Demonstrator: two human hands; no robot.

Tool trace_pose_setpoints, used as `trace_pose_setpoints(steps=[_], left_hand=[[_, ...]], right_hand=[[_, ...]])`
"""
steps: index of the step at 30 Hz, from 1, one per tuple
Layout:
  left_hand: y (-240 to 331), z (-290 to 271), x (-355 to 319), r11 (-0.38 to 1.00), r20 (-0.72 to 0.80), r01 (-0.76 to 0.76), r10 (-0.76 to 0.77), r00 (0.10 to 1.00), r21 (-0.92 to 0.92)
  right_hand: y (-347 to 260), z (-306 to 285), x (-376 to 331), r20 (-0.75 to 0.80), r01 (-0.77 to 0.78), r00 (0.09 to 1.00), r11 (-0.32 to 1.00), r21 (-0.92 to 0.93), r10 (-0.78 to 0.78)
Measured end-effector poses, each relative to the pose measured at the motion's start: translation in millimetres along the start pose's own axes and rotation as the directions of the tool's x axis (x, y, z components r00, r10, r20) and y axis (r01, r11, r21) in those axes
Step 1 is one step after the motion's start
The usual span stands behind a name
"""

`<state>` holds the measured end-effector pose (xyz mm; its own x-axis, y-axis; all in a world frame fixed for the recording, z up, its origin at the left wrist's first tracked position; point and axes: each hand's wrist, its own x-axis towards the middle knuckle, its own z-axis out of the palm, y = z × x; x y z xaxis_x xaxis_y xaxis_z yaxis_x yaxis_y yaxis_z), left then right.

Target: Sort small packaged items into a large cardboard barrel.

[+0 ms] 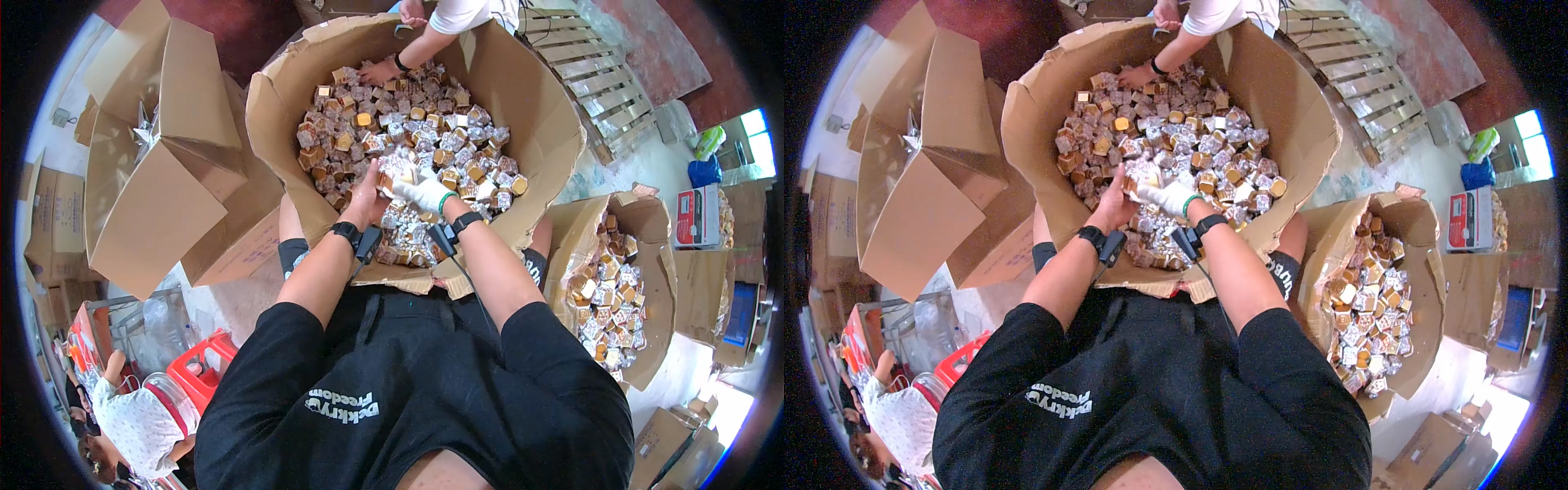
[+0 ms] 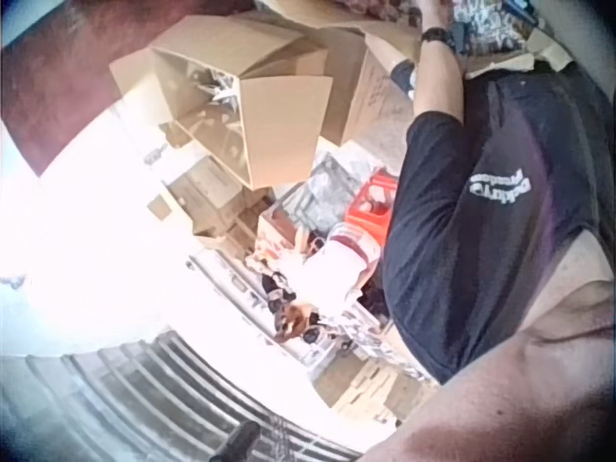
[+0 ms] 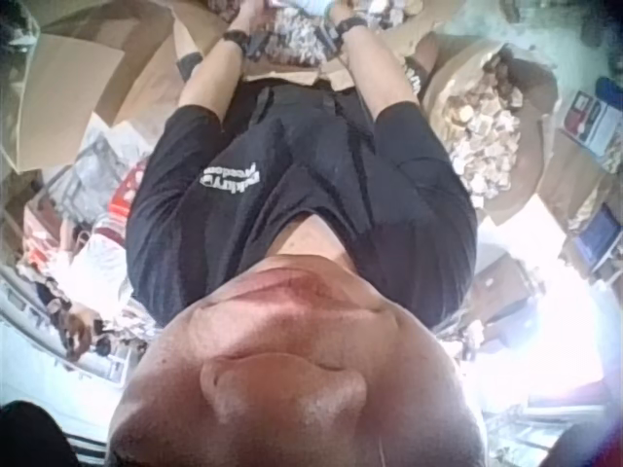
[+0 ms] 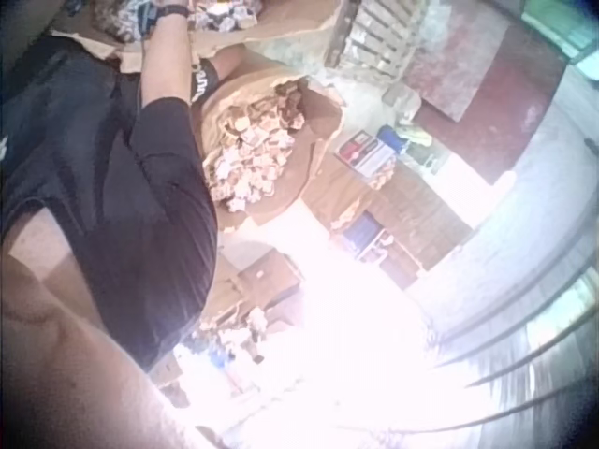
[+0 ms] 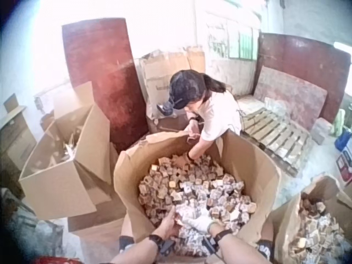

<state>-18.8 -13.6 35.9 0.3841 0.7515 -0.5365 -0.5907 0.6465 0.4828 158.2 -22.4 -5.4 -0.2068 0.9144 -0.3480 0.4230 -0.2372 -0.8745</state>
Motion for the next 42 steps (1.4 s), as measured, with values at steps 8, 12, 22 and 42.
trace_pose_setpoints(steps=[8, 12, 22, 42], left_hand=[[-7, -2, 4, 0.995, 0.049, 0.096, -0.096, 0.994, 0.0], [-16, -8, 12, 0.993, -0.142, 0.046, -0.062, 0.988, -0.111], [-36, 3, -7, 0.29, 0.076, -0.285, 0.565, 0.822, 0.914], [-50, -31, 14, 0.524, -0.349, 0.268, 0.061, 0.935, 0.809]], right_hand=[[-46, 18, -31, -0.142, 0.129, 0.981, 0.991, -0.046, -0.134], [-66, 9, -35, 0.004, -0.013, 1.0, 0.976, -0.218, 0.014], [-79, 10, -39, -0.632, -0.333, 0.73, 0.943, 0.007, 0.262], [-43, 17, -31, -0.287, -0.595, 0.757, 0.801, 0.07, 0.587]])
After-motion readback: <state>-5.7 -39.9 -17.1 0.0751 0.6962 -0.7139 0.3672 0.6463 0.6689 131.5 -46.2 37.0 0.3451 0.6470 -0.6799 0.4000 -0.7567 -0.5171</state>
